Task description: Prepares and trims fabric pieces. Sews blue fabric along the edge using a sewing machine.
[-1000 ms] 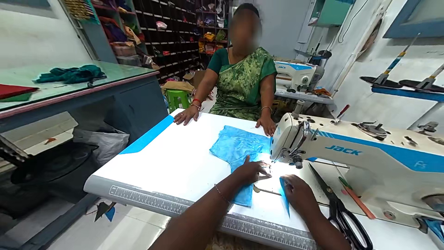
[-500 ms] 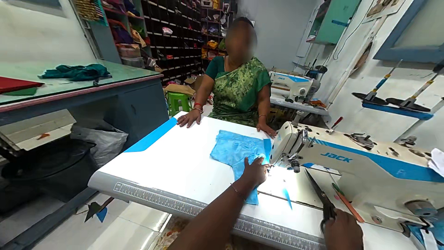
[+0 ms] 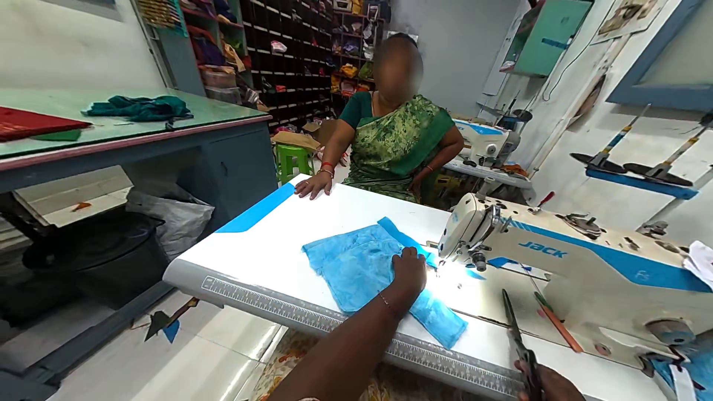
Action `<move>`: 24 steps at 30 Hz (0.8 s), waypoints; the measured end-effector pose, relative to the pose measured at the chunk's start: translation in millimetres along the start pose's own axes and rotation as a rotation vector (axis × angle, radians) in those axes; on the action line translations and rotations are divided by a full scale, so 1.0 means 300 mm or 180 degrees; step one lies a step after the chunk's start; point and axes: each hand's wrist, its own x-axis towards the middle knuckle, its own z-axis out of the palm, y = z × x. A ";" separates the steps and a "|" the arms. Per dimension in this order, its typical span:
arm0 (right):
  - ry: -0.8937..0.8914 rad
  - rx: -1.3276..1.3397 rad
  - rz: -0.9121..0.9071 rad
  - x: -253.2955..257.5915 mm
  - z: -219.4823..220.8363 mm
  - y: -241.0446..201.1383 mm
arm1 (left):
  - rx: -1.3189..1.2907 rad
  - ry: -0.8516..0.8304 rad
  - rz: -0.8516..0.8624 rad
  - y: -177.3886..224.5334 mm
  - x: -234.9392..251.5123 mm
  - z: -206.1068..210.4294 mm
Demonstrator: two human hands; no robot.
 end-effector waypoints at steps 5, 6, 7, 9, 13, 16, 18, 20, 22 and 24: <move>-0.0724 0.1730 0.0185 -0.103 0.026 -0.025 | -0.0018 -0.0128 -0.0285 0.023 -0.038 -0.026; -0.0920 0.1862 0.0206 -0.109 0.032 -0.025 | 0.0030 -0.0136 -0.0317 0.027 -0.046 -0.028; -0.1106 0.1983 0.0249 -0.110 0.040 -0.028 | 0.0059 -0.0149 -0.0328 0.029 -0.053 -0.031; -0.1388 0.2181 0.0336 -0.101 0.066 -0.033 | 0.0080 -0.0145 -0.0307 0.030 -0.066 -0.035; -0.1558 0.2282 0.0340 -0.071 0.151 -0.034 | -0.0073 -0.0007 -0.0313 0.019 -0.085 -0.032; -0.1391 0.2302 0.0408 -0.060 0.222 -0.059 | -0.0238 0.0186 -0.0292 -0.003 -0.096 -0.007; -0.1372 0.2453 0.0458 -0.048 0.260 -0.070 | -0.0345 0.0428 -0.0252 -0.022 -0.099 0.025; -0.1380 0.2616 0.0529 -0.037 0.288 -0.080 | -0.0338 0.0431 -0.0293 -0.027 -0.091 0.032; -0.1285 0.2710 0.0616 -0.034 0.309 -0.096 | -0.0272 0.0366 -0.0324 -0.026 -0.087 0.028; -0.1251 0.2767 0.0671 -0.028 0.318 -0.107 | -0.0200 0.0323 -0.0340 -0.025 -0.085 0.026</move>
